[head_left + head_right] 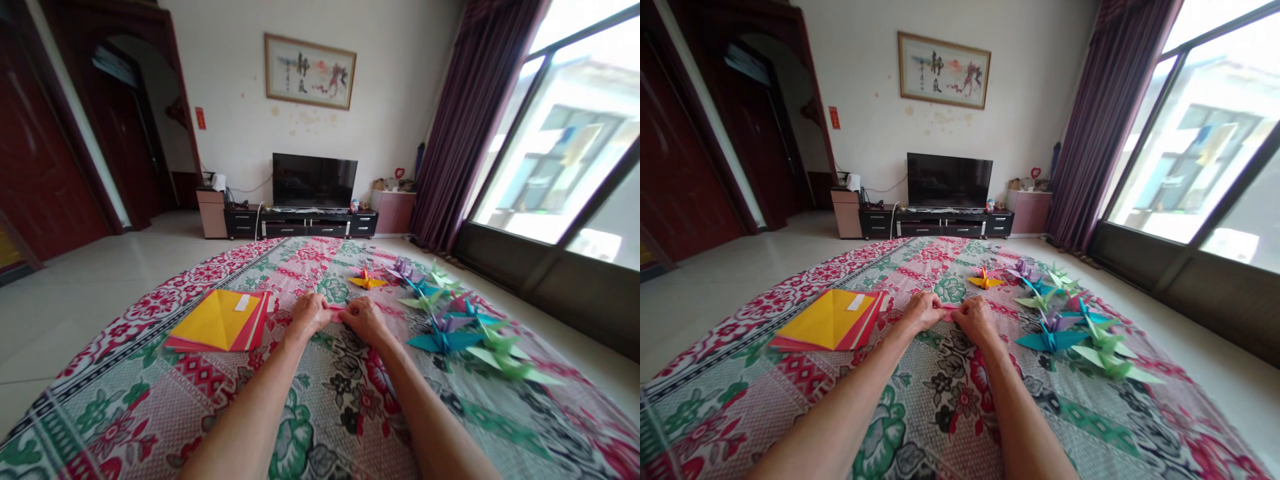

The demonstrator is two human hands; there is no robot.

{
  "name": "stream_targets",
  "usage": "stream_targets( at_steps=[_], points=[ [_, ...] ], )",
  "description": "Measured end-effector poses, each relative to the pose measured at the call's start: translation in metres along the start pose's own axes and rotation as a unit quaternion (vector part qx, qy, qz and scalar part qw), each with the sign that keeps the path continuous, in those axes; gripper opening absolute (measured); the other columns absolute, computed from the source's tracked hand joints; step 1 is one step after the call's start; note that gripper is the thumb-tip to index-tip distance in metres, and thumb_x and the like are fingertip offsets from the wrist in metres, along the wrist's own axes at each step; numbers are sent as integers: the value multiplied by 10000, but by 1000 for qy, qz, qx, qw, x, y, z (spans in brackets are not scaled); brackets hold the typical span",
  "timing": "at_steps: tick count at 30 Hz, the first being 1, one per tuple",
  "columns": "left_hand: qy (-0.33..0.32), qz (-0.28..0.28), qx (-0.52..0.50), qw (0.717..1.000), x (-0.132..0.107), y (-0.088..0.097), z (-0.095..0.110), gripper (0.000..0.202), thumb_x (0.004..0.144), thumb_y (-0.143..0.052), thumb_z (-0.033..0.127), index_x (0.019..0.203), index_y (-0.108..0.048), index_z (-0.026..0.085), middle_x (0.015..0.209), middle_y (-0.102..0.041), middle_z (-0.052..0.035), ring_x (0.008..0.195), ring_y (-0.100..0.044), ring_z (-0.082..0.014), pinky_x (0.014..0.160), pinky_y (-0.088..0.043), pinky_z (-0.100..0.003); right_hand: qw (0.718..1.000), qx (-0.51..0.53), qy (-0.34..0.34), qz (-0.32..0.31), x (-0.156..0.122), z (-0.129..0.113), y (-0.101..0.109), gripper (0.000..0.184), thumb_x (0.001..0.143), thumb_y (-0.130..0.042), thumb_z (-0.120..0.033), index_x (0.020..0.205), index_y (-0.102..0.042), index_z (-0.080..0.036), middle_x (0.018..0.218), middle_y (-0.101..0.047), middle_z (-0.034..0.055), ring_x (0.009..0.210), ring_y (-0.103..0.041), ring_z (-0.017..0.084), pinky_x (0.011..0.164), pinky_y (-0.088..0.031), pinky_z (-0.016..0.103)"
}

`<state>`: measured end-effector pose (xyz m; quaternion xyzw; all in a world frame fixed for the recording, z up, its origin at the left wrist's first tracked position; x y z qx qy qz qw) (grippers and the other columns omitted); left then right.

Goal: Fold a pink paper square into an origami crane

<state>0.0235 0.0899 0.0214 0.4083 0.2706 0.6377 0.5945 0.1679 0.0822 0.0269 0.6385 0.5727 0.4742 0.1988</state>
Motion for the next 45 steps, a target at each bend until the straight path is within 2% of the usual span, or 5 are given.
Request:
stream_targets(
  at_steps=[6,12,20,34,45],
  points=[
    [-45,-57,-58,996,6,-5,-8,223,653,-525,126,805,-677,184,791,-672,-17,752,-586,-133,700,-431,-213,1000,-2,-11,-11,-1,0,1,134,655,-568,-279,600,-631,-175,714,-609,30,725,-539,145,641,-373,209],
    [-101,-25,-83,991,4,1,-10,247,658,-498,131,828,-670,181,807,-663,-15,750,-579,-129,700,-439,-211,1000,-10,12,4,-3,-10,6,274,739,-529,-341,925,-649,-180,916,-632,73,814,-570,164,729,-390,227],
    [-163,61,2,985,-6,9,4,314,664,-511,112,935,-653,184,966,-601,-54,910,-542,-169,858,-424,-267,991,-112,79,-7,-6,-32,7,323,866,-361,-247,707,-634,-181,759,-627,65,838,-538,154,769,-349,228],
    [-209,58,-28,976,-7,8,11,334,643,-517,94,923,-662,204,967,-637,-29,939,-548,-172,907,-394,-290,997,44,64,17,-5,-21,5,105,709,-489,-193,738,-589,-193,698,-625,8,637,-559,131,597,-380,209],
    [-231,129,-136,955,-11,31,27,186,710,-528,100,767,-680,190,795,-675,-7,787,-578,-132,789,-434,-243,969,135,177,108,-6,-36,27,95,739,-482,-146,735,-568,-187,732,-582,13,707,-537,135,678,-418,243]
  ],
)
Point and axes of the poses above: each hand's wrist, its own x-axis towards the middle knuckle, its own y-axis out of the back of the hand, z = x × y, the point moved 8 cm from there along x, towards the middle knuckle
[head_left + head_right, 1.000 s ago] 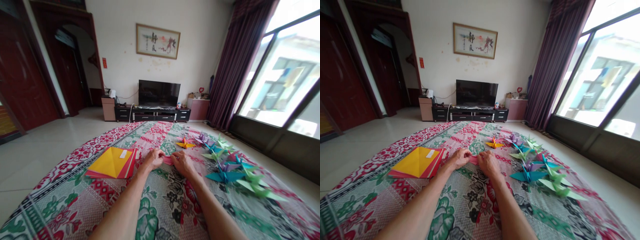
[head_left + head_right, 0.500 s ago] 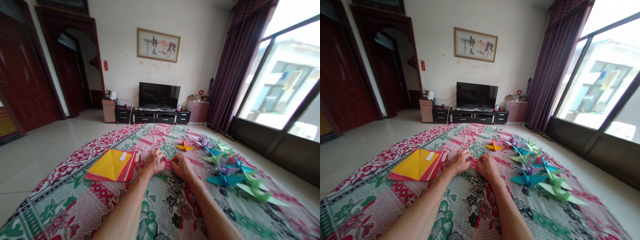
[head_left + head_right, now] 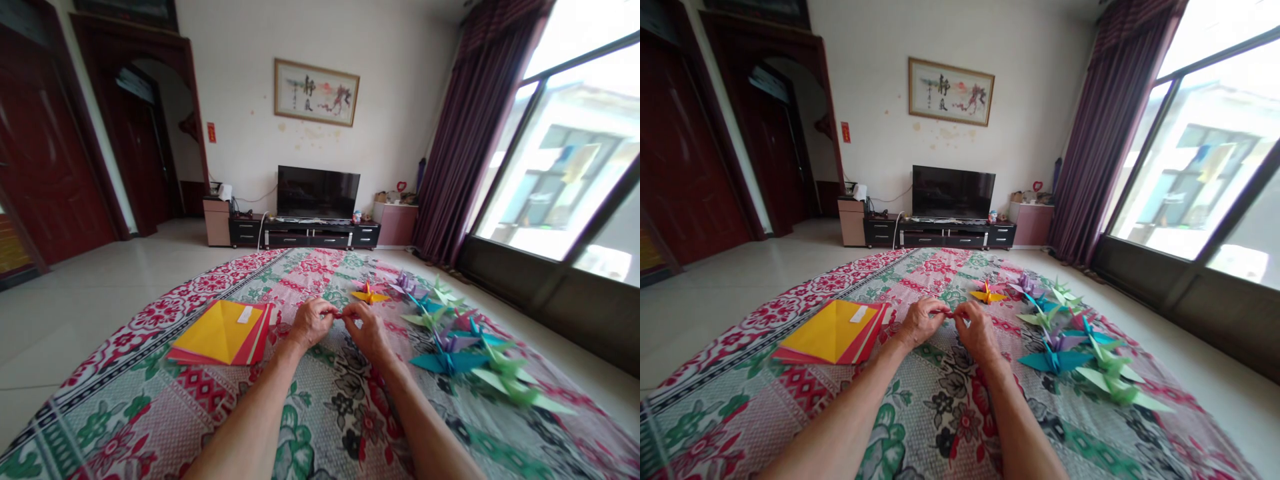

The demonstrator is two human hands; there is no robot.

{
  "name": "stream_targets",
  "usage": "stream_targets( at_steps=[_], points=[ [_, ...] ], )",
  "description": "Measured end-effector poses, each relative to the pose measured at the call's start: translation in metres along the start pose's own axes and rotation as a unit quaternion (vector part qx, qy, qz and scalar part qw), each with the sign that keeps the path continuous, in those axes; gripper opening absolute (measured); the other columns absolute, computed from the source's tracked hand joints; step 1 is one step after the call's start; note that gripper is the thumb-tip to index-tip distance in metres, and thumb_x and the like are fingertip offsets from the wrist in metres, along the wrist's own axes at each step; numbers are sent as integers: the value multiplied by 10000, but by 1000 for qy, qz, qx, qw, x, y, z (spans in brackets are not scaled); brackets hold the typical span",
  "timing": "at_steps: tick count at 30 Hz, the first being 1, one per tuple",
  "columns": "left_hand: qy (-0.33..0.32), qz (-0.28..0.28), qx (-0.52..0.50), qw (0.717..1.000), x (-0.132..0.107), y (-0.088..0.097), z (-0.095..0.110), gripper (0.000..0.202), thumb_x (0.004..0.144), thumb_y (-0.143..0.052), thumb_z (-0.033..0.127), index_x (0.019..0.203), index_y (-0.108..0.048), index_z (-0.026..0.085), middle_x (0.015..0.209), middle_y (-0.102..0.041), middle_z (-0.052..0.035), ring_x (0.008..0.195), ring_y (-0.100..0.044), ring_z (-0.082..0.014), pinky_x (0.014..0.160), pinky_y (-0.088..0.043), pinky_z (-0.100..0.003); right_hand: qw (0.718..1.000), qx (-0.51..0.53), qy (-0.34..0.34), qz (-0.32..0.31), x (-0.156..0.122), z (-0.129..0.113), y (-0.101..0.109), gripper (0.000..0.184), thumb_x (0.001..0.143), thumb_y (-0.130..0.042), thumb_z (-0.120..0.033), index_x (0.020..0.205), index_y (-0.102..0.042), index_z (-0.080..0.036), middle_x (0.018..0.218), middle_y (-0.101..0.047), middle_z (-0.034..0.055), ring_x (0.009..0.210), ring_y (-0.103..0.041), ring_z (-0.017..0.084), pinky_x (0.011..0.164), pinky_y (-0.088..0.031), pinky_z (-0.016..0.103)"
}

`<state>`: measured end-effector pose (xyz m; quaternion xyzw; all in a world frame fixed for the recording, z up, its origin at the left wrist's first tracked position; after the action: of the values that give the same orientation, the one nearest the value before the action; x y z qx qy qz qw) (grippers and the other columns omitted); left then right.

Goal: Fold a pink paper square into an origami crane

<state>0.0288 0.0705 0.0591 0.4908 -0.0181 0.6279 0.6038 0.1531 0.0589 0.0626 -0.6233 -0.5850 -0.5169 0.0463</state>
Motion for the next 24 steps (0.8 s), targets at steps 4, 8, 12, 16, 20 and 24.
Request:
stream_targets(
  at_steps=[4,8,12,16,20,24],
  points=[
    [-21,-24,26,999,-3,-6,3,190,683,-534,66,732,-664,195,767,-646,-2,789,-559,-134,785,-424,-247,1000,-16,15,-22,-4,1,-2,100,730,-487,-131,717,-563,-194,730,-567,9,705,-532,134,679,-417,243],
    [-36,-53,69,996,-6,-12,7,163,683,-538,83,731,-646,196,759,-613,-9,801,-539,-142,805,-412,-258,998,-23,23,-46,-7,-2,-1,120,701,-494,-104,713,-562,-202,771,-578,15,762,-547,144,727,-420,254],
    [-40,-85,83,992,-8,-17,9,135,689,-541,118,720,-645,198,736,-606,-6,762,-532,-139,770,-417,-250,997,-19,20,-70,-10,1,-3,143,663,-498,-77,695,-560,-201,804,-585,23,802,-553,151,761,-422,262],
    [-50,-111,86,989,-11,-21,13,121,666,-555,133,682,-656,196,695,-608,-4,701,-530,-130,736,-423,-240,994,-22,-5,-106,-16,9,-8,187,610,-479,-43,674,-573,-192,781,-578,19,746,-547,138,713,-430,243],
    [-42,-133,90,986,-11,-23,11,125,667,-551,167,682,-671,198,695,-617,-6,689,-538,-133,734,-429,-244,993,-18,-24,-117,-19,10,-8,222,577,-473,-34,692,-585,-186,783,-570,14,726,-539,130,695,-434,235],
    [-31,-161,93,982,-11,-25,8,160,676,-529,178,704,-681,218,692,-619,2,698,-541,-134,747,-429,-247,991,-1,-22,-128,-20,6,-9,244,609,-514,-62,768,-636,-201,838,-578,20,788,-551,140,747,-441,254]
  ],
)
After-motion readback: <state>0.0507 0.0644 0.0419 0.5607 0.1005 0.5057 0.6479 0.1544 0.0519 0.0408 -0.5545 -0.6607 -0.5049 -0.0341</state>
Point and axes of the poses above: each hand's wrist, its own x-axis towards the middle knuckle, its own y-axis out of the back of the hand, z = x × y, the point moved 8 cm from there along x, towards the middle knuckle
